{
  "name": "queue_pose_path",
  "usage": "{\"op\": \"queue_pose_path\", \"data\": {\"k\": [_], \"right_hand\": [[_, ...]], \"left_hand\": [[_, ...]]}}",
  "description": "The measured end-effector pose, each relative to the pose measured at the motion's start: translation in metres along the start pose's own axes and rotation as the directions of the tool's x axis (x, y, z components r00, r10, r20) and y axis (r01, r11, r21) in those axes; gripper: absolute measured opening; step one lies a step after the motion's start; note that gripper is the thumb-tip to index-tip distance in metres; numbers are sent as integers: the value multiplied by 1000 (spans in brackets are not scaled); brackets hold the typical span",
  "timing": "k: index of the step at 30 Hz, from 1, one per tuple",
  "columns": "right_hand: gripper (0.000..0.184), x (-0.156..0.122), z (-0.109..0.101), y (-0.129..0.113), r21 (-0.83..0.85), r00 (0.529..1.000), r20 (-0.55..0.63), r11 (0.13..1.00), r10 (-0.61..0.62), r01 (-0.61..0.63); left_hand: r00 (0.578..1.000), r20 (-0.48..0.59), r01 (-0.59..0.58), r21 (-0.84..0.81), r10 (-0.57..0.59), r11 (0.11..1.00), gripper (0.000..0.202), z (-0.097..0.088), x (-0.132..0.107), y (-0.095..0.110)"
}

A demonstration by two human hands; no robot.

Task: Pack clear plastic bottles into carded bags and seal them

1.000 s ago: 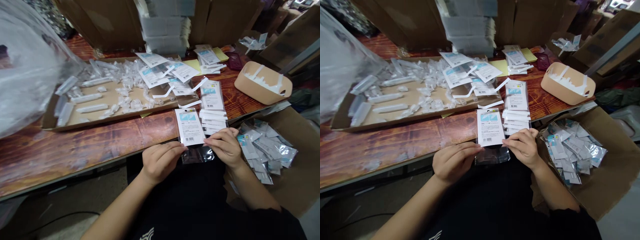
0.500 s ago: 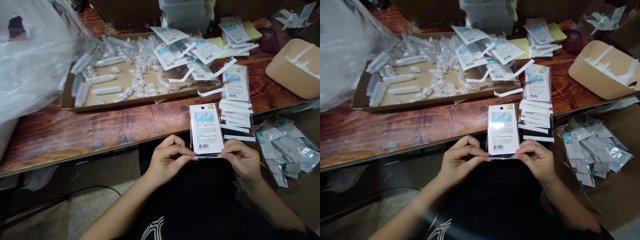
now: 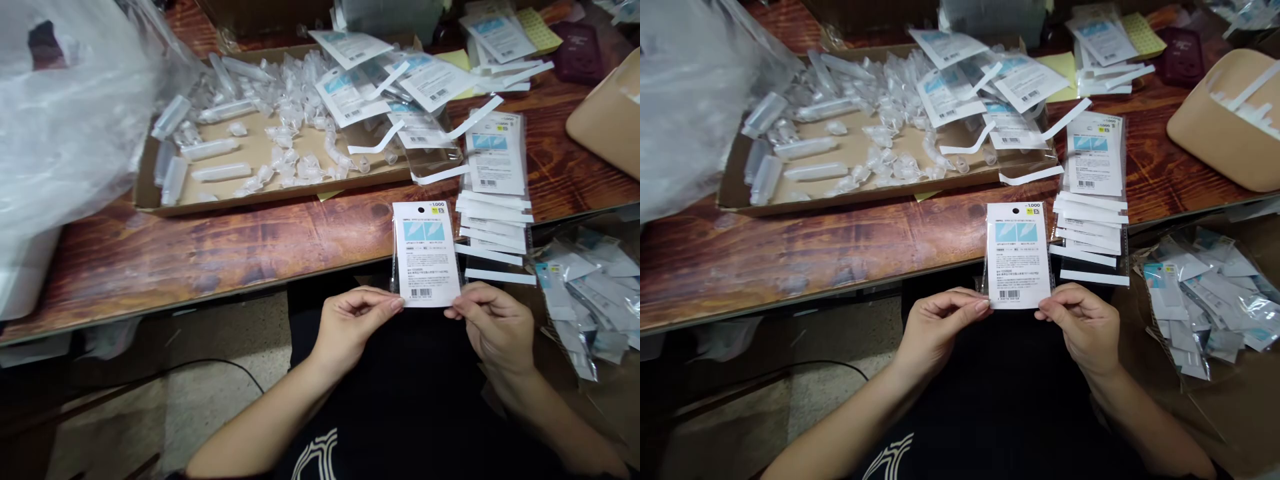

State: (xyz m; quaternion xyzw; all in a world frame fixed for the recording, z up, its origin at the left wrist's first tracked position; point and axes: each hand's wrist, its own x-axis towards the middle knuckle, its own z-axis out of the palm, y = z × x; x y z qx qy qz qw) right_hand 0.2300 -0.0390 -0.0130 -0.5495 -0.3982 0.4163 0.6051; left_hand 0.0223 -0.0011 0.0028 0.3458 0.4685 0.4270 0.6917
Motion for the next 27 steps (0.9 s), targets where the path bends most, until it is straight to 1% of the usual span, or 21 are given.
{"op": "queue_pose_path", "data": {"k": [3, 6, 9, 12, 17, 20, 22, 23, 24, 25, 26, 27], "right_hand": [[11, -1, 3, -2, 1, 999, -43, 1000, 26, -26], [14, -3, 4, -1, -23, 996, -72, 999, 47, -49], [14, -3, 4, 2, -30, 997, -53, 997, 64, -66], [15, -3, 5, 5, -22, 998, -28, 998, 57, -58], [18, -2, 8, 6, -34, 1000, -24, 999, -6, 5], [21, -3, 13, 8, -62, 996, -13, 994, -86, 85], [22, -6, 15, 11, -114, 987, 2, 980, -161, 160], [21, -7, 15, 12, -160, 976, 4, 963, -218, 216], [20, -7, 15, 13, -227, 954, -4, 929, -301, 292], [22, -8, 15, 14, -319, 911, -7, 864, -413, 389], [26, -8, 14, 14, -430, 842, 13, 757, -540, 492], [32, -9, 14, 13, -545, 749, 68, 604, -659, 582]], "left_hand": [[996, -76, -51, 19, 52, 999, 8, 6, -1, 0], [987, -141, -75, 50, 81, 996, 11, 11, -2, 1], [978, -182, -93, 78, 106, 993, 15, 13, -2, 0], [970, -211, -104, 95, 123, 990, 21, 14, -1, -1], [966, -228, -98, 102, 119, 990, 29, 19, 3, -2], [963, -247, -88, 82, 106, 993, 30, 22, 5, -1], [961, -261, -79, 68, 94, 995, 30, 23, 5, 0], [960, -265, -75, 60, 88, 995, 30, 24, 6, 0], [960, -267, -71, 50, 82, 996, 30, 24, 6, 0], [961, -267, -67, 40, 76, 997, 30, 23, 6, 0], [962, -266, -64, 31, 70, 997, 31, 23, 6, -1], [962, -265, -60, 23, 64, 998, 32, 22, 6, -1]]}}
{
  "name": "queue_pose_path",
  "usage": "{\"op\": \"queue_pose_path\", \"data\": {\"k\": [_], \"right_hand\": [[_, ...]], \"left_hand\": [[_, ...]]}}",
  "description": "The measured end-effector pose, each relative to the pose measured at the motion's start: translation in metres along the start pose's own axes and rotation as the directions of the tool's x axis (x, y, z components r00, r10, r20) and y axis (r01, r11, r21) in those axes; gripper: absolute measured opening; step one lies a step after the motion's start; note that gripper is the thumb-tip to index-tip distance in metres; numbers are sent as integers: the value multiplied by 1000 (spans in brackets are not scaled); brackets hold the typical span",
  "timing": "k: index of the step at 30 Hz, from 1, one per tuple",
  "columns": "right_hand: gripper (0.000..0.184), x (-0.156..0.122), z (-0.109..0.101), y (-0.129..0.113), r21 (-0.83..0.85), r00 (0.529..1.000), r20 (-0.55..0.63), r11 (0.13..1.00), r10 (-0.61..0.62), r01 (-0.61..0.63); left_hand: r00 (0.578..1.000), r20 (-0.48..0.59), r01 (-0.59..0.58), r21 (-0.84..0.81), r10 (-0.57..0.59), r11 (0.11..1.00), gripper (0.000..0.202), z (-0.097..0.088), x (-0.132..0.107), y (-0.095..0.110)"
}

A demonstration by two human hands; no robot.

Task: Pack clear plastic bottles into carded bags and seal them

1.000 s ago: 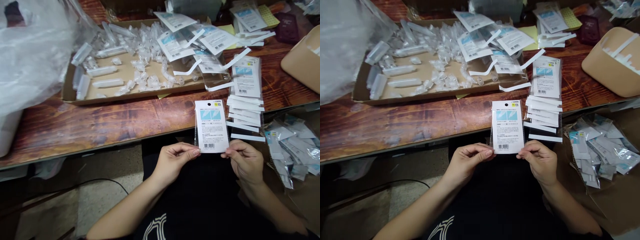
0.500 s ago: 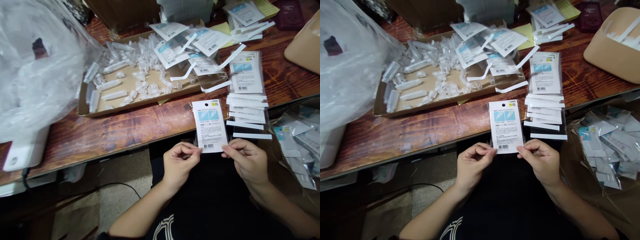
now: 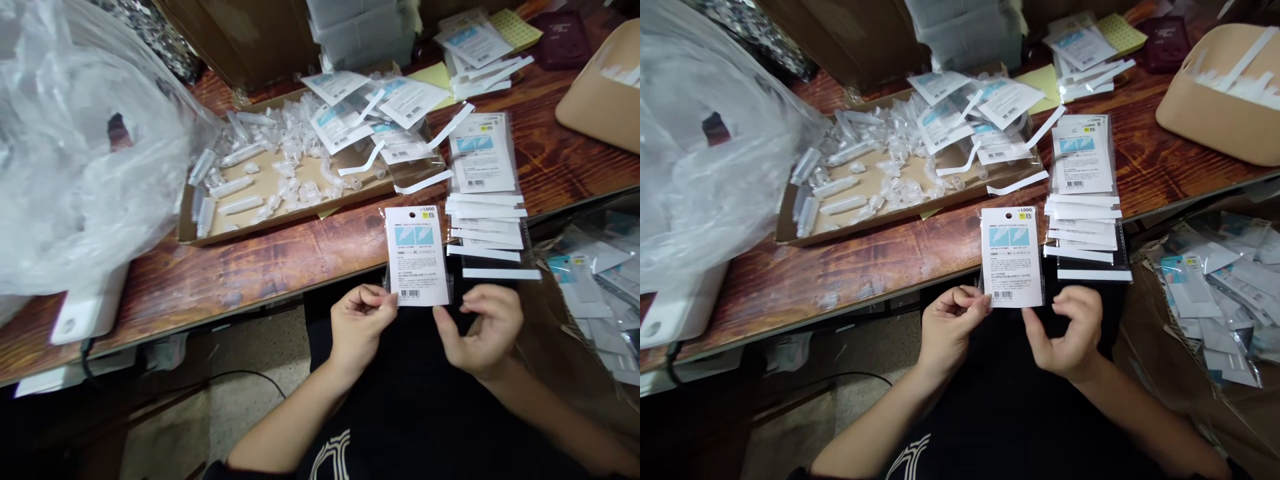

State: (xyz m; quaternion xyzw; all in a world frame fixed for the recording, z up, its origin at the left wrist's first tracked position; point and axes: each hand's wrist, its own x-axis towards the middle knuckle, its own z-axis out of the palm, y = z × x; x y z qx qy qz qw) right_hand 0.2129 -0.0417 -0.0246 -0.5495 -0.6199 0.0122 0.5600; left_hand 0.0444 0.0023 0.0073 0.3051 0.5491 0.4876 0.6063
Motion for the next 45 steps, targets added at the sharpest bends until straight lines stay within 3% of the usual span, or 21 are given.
{"op": "queue_pose_path", "data": {"k": [2, 5, 12, 16, 23, 25, 26, 28, 29, 30, 32, 33, 34, 35, 36, 37, 40, 42, 45], "right_hand": [[34, 3, 0, -4, -252, 952, 55, 918, -301, 305], [23, 9, 7, -12, -387, 861, 217, 769, -460, 509], [30, 13, 17, -10, -365, 856, 245, 774, -456, 517], [30, 13, 14, -4, -467, 886, 186, 755, -425, 460], [31, 22, 7, -4, -586, 870, 184, 659, -458, 471], [34, 26, 1, -10, -599, 869, 183, 649, -460, 469], [36, 28, -4, -14, -598, 871, 176, 653, -459, 465], [39, 33, -15, -26, -584, 875, 147, 673, -461, 453], [40, 35, -20, -32, -571, 876, 127, 688, -466, 449], [40, 38, -26, -39, -550, 876, 107, 706, -470, 446], [37, 43, -33, -53, -469, 877, 68, 761, -475, 448], [35, 44, -36, -60, -401, 881, 57, 797, -470, 451], [33, 44, -37, -65, -312, 887, 59, 835, -458, 453], [32, 44, -37, -69, -209, 893, 76, 869, -444, 449], [31, 43, -37, -72, -106, 897, 105, 892, -430, 440], [29, 43, -37, -73, -18, 896, 139, 904, -422, 428], [19, 52, -39, -71, 141, 875, 232, 905, -424, 402], [15, 64, -42, -72, 202, 857, 294, 904, -422, 376], [17, 83, -44, -85, 328, 823, 413, 907, -391, 266]], "left_hand": [[1000, 7, 17, -14, -17, 1000, 34, -2, 1, 0], [999, 5, 45, -43, -45, 998, 35, -3, 2, 2], [995, -11, 96, -104, -98, 990, 42, 3, 0, 10], [990, 4, 137, -151, -138, 979, 51, 7, -4, 11], [954, 170, 266, -85, -249, 960, 56, 3, -18, 23], [941, 268, 204, 45, -208, 978, 58, -7, -23, 33], [937, 312, 118, 135, -155, 984, 60, -13, -25, 40], [926, 373, -197, 325, 66, 925, 63, -25, -27, 56], [887, 399, -400, 407, 235, 821, 63, -30, -27, 66], [801, 431, -592, 467, 415, 657, 62, -33, -26, 76], [525, 544, -828, 503, 654, 247, 55, -37, -27, 96], [402, 618, -873, 482, 676, 79, 49, -37, -28, 105], [322, 691, -894, 447, 647, -32, 40, -35, -31, 113], [291, 756, -907, 413, 587, -82, 32, -33, -35, 120], [305, 802, -915, 396, 513, -75, 23, -31, -39, 126], [348, 830, -916, 399, 436, -29, 17, -28, -42, 132], [508, 821, -859, 459, 260, 228, 25, -23, -45, 152], [615, 782, -736, 525, 98, 427, 33, -24, -43, 163], [709, 701, -534, 604, -77, 591, 37, -29, -44, 172]]}}
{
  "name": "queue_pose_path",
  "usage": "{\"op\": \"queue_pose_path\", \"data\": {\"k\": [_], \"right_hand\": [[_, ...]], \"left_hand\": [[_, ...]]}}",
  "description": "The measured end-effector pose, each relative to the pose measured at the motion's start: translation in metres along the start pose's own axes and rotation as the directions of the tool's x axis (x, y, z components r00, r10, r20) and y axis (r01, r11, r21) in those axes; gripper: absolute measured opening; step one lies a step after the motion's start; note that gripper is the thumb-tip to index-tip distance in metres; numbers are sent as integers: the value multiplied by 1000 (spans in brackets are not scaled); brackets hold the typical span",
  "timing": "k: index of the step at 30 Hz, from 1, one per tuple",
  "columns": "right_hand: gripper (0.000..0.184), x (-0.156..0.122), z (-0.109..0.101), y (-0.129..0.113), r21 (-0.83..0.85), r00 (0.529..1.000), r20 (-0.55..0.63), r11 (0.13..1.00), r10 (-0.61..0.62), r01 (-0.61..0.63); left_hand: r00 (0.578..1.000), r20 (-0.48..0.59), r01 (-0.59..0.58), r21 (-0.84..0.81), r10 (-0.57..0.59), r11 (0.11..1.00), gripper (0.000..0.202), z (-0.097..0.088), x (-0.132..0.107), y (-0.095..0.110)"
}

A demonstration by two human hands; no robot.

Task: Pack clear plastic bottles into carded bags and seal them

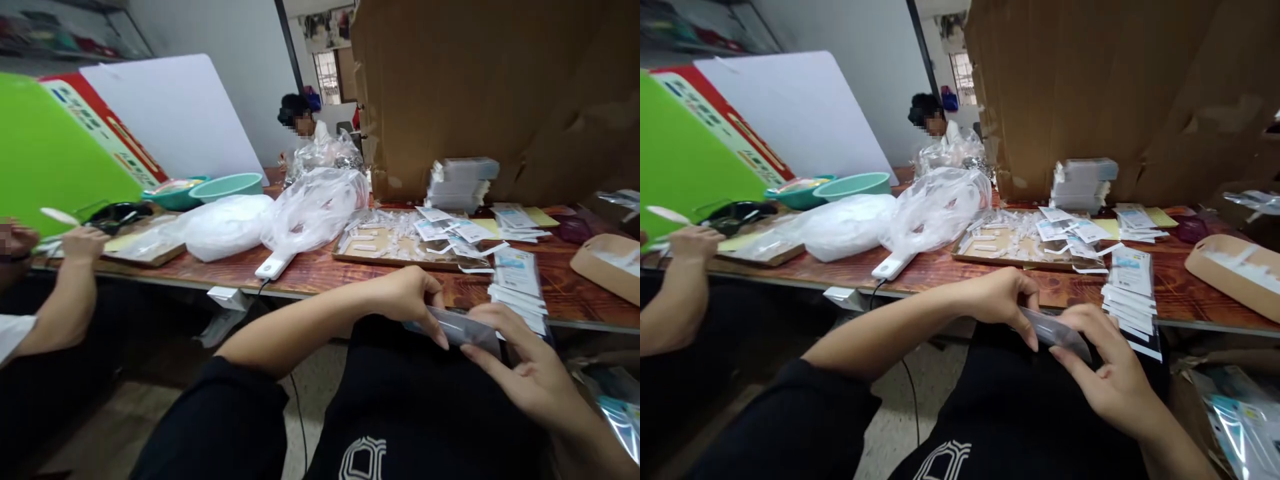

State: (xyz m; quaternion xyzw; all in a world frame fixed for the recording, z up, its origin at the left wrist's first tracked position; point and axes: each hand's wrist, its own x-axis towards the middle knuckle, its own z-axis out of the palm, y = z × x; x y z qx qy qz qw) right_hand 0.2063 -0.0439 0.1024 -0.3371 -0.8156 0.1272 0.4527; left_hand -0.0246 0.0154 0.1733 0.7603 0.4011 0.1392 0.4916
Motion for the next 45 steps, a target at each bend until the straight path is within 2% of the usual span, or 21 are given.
{"op": "queue_pose_path", "data": {"k": [3, 5, 11, 15, 19, 22, 25, 27, 29, 31, 33, 34, 36, 37, 39, 41, 43, 45], "right_hand": [[17, 19, -5, -11, 192, 992, 109, 978, 58, -79], [11, 28, -8, -16, 258, 988, 125, 959, 90, -120], [8, 31, -15, -24, 231, 986, 102, 961, 130, -151], [6, 36, -22, -26, 165, 989, 98, 978, 111, -126], [3, 49, -27, -23, 206, 986, 114, 968, 122, -143], [10, 54, -26, -18, 185, 987, 108, 973, 120, -138], [18, 52, -29, -14, 33, 998, 62, 999, -17, 15], [14, 48, -35, -14, -97, 984, 11, 980, -175, 176], [7, 40, -41, -16, -204, 945, -39, 928, -326, 312], [19, 27, -44, -22, -285, 906, -56, 876, -419, 388], [41, 9, -42, -29, -354, 908, -60, 859, -415, 369], [51, -2, -39, -33, -380, 915, -60, 857, -398, 348], [62, -25, -30, -39, -417, 921, -51, 846, -387, 333], [64, -35, -25, -41, -439, 918, -44, 833, -393, 336], [60, -53, -18, -42, -505, 921, -45, 804, -387, 313], [48, -63, -18, -39, -562, 940, -71, 792, -333, 239], [32, -66, -29, -31, -571, 951, -74, 795, -299, 205], [38, -64, -48, -19, -577, 947, -110, 796, -301, 185]], "left_hand": [[997, -37, 59, -66, -61, 996, 34, -2, -4, 2], [997, -33, 67, -91, -70, 994, 29, -3, -7, 3], [998, 9, 59, -70, -58, 996, 19, -3, -10, 10], [998, 63, 3, -25, -1, 1000, 16, -1, -5, 17], [999, 42, -30, 24, 29, 999, 14, -3, 3, 21], [992, 0, -125, 87, 126, 988, 8, 2, 7, 24], [955, -65, -277, 149, 289, 949, 10, 6, 8, 31], [955, -56, -284, 101, 290, 954, 10, 1, 9, 37], [978, -17, -209, -25, 209, 978, 14, -10, 12, 43], [990, 39, -130, -135, 136, 982, 25, -23, 20, 44], [979, 172, -79, -163, 107, 983, 27, -29, 31, 40], [958, 274, -43, -164, 87, 985, 27, -29, 37, 37], [884, 468, 59, -169, 27, 984, 27, -20, 49, 32], [865, 501, 101, -184, 5, 978, 28, -14, 54, 30], [895, 447, 114, -234, 3, 965, 33, -1, 64, 29], [928, 371, 68, -257, 33, 964, 35, 7, 73, 32], [917, 396, 44, -236, 54, 971, 32, 13, 84, 36], [891, 450, 31, -193, 60, 981, 27, 18, 97, 41]]}}
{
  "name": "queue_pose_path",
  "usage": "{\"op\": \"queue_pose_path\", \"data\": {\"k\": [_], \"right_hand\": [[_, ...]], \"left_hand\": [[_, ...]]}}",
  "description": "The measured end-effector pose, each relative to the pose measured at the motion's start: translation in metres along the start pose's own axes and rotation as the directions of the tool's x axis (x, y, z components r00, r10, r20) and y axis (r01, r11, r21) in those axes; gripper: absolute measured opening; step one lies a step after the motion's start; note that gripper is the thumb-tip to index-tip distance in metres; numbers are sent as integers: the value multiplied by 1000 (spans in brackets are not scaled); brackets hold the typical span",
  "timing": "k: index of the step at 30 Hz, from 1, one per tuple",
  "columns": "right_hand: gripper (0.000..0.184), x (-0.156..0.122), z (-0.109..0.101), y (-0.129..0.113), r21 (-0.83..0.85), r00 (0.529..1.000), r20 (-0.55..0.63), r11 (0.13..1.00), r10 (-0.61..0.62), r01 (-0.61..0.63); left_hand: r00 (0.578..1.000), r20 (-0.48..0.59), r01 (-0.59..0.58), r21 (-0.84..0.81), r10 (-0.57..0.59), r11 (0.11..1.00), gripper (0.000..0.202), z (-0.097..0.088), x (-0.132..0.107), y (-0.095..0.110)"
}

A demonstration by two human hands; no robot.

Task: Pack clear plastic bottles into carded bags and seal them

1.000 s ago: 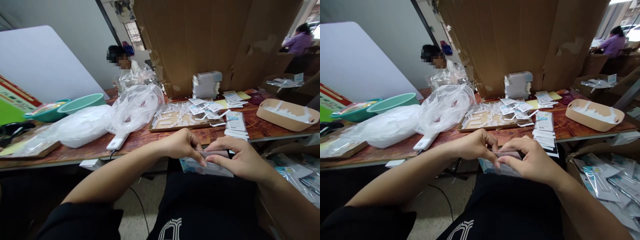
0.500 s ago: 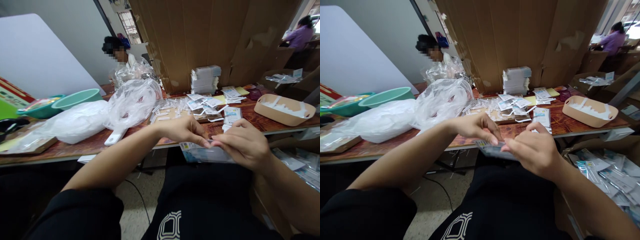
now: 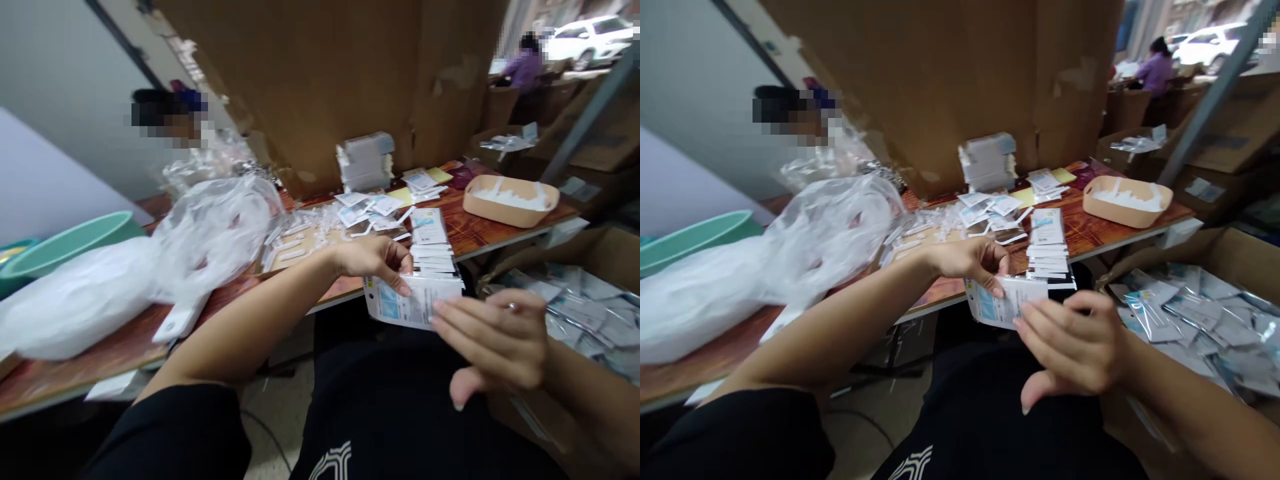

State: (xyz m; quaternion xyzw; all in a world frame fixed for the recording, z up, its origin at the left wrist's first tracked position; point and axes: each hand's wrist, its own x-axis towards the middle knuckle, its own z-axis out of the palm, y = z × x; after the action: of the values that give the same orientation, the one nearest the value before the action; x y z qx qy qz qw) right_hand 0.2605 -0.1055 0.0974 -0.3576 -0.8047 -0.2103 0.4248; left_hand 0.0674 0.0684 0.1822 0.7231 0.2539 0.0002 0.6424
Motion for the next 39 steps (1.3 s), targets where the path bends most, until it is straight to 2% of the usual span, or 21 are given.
{"op": "queue_pose_path", "data": {"k": [1, 3, 6, 7, 8, 10, 13, 15, 17, 20, 22, 24, 26, 28, 30, 31, 33, 35, 37, 38, 39], "right_hand": [[43, 1, -5, 11, -11, 998, -34, 999, 51, -52], [46, 2, -12, 31, 31, 966, -76, 969, 248, -246], [15, -4, -19, 47, 243, 835, 6, 809, 550, -535], [12, -8, -21, 49, 283, 807, 17, 771, 591, -570], [17, -12, -23, 50, 292, 793, -1, 758, 610, -583], [19, -23, -30, 49, 234, 800, -65, 788, 597, -569], [4, -45, -50, 47, 97, 842, -110, 849, 528, -519], [22, -62, -67, 46, 19, 842, -126, 850, 525, -527], [36, -78, -84, 45, -6, 818, -137, 825, 559, -565], [28, -95, -102, 42, -19, 783, -179, 794, 595, -607], [25, -101, -107, 40, -115, 787, -231, 787, 572, -606], [22, -104, -109, 38, -267, 812, -255, 769, 526, -581], [21, -104, -109, 38, -397, 835, -240, 735, 496, -550], [24, -103, -109, 36, -454, 840, -213, 710, 499, -537], [28, -100, -109, 35, -461, 840, -192, 709, 508, -534], [29, -100, -109, 34, -465, 844, -189, 711, 502, -527], [29, -102, -110, 34, -514, 867, -189, 706, 461, -488], [31, -113, -111, 37, -618, 908, -175, 676, 381, -402], [32, -134, -112, 44, -727, 929, -124, 605, 348, -324], [30, -146, -111, 50, -764, 928, -96, 570, 360, -301], [29, -157, -110, 56, -784, 905, -44, 547, 424, -294]], "left_hand": [[1000, 17, -7, 36, 7, 999, 26, 0, 9, 2], [998, 58, -26, 136, 19, 990, 23, 5, 29, 5], [996, 75, -64, 298, 44, 952, 20, 22, 63, 9], [996, 54, -80, 342, 66, 936, 21, 31, 73, 10], [994, 21, -106, 381, 106, 919, 22, 42, 82, 11], [971, -35, -199, 437, 237, 877, 24, 63, 97, 14], [889, -44, -393, 438, 456, 809, 28, 91, 115, 18], [836, -2, -507, 384, 549, 772, 30, 104, 128, 19], [793, 58, -593, 301, 606, 747, 31, 112, 144, 18], [751, 134, -660, 190, 647, 727, 34, 123, 168, 12], [718, 134, -691, 252, 683, 678, 26, 132, 176, 10], [653, 111, -709, 440, 749, 552, 10, 140, 175, 9], [549, 138, -700, 615, 824, 364, 13, 146, 169, 9], [442, 211, -699, 691, 872, 187, 14, 149, 165, 9], [368, 252, -704, 704, 895, 91, 18, 149, 166, 7], [349, 247, -703, 707, 904, 78, 20, 149, 167, 6], [346, 200, -680, 726, 917, 98, 19, 149, 170, 1], [380, 139, -622, 771, 915, 141, 10, 150, 169, -7], [434, 72, -544, 816, 898, 197, 32, 147, 160, -16], [460, 37, -508, 830, 887, 229, 43, 144, 153, -23], [483, 3, -477, 839, 876, 260, 50, 139, 144, -30]]}}
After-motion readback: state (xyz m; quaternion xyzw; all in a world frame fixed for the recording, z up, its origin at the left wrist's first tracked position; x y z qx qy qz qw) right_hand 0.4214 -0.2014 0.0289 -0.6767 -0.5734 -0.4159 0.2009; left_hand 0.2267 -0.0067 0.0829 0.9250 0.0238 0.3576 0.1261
